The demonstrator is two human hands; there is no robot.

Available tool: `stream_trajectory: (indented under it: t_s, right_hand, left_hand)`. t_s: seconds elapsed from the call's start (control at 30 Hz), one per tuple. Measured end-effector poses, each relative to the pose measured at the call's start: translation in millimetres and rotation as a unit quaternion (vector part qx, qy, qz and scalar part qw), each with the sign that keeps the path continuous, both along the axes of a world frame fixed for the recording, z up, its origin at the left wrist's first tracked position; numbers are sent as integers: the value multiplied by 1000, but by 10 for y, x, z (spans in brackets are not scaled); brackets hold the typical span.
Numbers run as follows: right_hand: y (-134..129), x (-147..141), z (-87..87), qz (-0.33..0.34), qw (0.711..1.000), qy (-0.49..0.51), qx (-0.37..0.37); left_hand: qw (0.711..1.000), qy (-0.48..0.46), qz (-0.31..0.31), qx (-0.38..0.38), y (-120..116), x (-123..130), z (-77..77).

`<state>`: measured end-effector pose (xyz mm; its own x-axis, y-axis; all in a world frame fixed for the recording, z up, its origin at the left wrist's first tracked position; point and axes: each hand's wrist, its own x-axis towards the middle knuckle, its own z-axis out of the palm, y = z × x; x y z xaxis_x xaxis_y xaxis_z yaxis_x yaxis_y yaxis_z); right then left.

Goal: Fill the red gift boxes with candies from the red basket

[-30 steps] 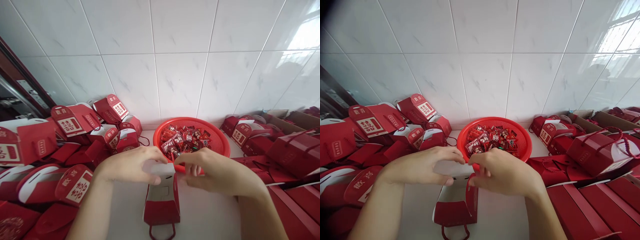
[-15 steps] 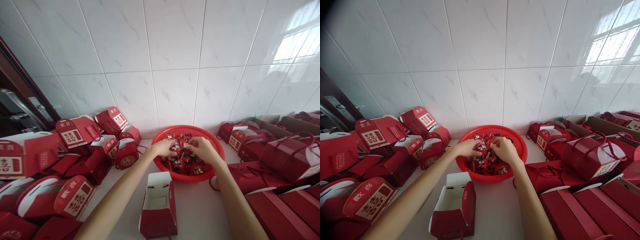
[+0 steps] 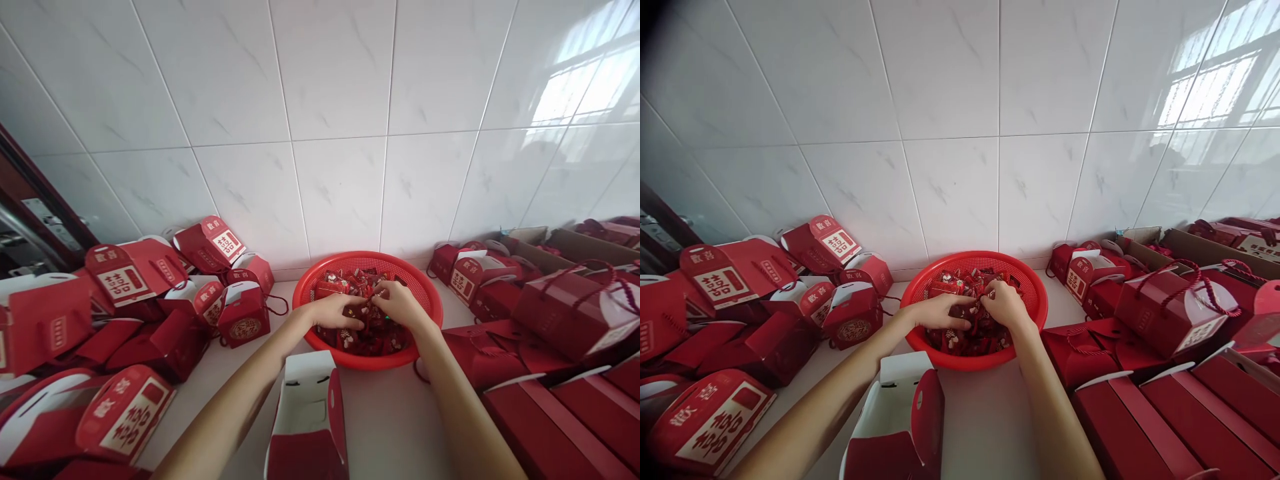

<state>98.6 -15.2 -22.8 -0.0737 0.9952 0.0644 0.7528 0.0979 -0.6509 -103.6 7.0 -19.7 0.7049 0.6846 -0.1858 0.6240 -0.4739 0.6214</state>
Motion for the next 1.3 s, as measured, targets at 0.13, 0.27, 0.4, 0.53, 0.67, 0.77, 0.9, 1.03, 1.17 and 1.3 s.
stream_trajectory:
  t_s: [0.13, 0.27, 0.4, 0.53, 0.67, 0.77, 0.9, 1.03, 1.17, 1.3]
  right_hand:
    - [-6, 7, 1, 12, 1000, -9, 8]
    - [-28, 3, 8, 50, 998, 26, 36]
    - [-77, -24, 30, 131, 991, 14, 36]
    - [-128, -40, 57, 172, 983, -54, -23]
    - [-147, -30, 59, 199, 977, -63, -48]
    - [-140, -24, 45, 220, 973, -29, -69]
    - [-127, -32, 30, 213, 973, -52, -72]
    - [-123, -53, 29, 164, 979, -106, -56]
    - [-118, -62, 32, 139, 981, -129, -41]
    - [-114, -62, 31, 139, 984, -111, -24]
  left_hand:
    - [998, -65, 11, -17, -38, 22, 47]
    - [991, -118, 57, -29, -33, 50, 55]
    - [984, -44, 145, 89, 11, 54, 5]
    - [986, 29, 127, 104, 29, 49, -32]
    - [991, 3, 83, 107, 23, 53, -39]
    - [994, -16, 64, 91, 22, 58, -48]
    - [992, 4, 71, 103, 27, 62, -60]
    - [962, 13, 166, 216, 35, 52, -29]
    - [912, 42, 307, 267, 53, 23, -4]
    - [910, 105, 340, 211, 63, 12, -37]
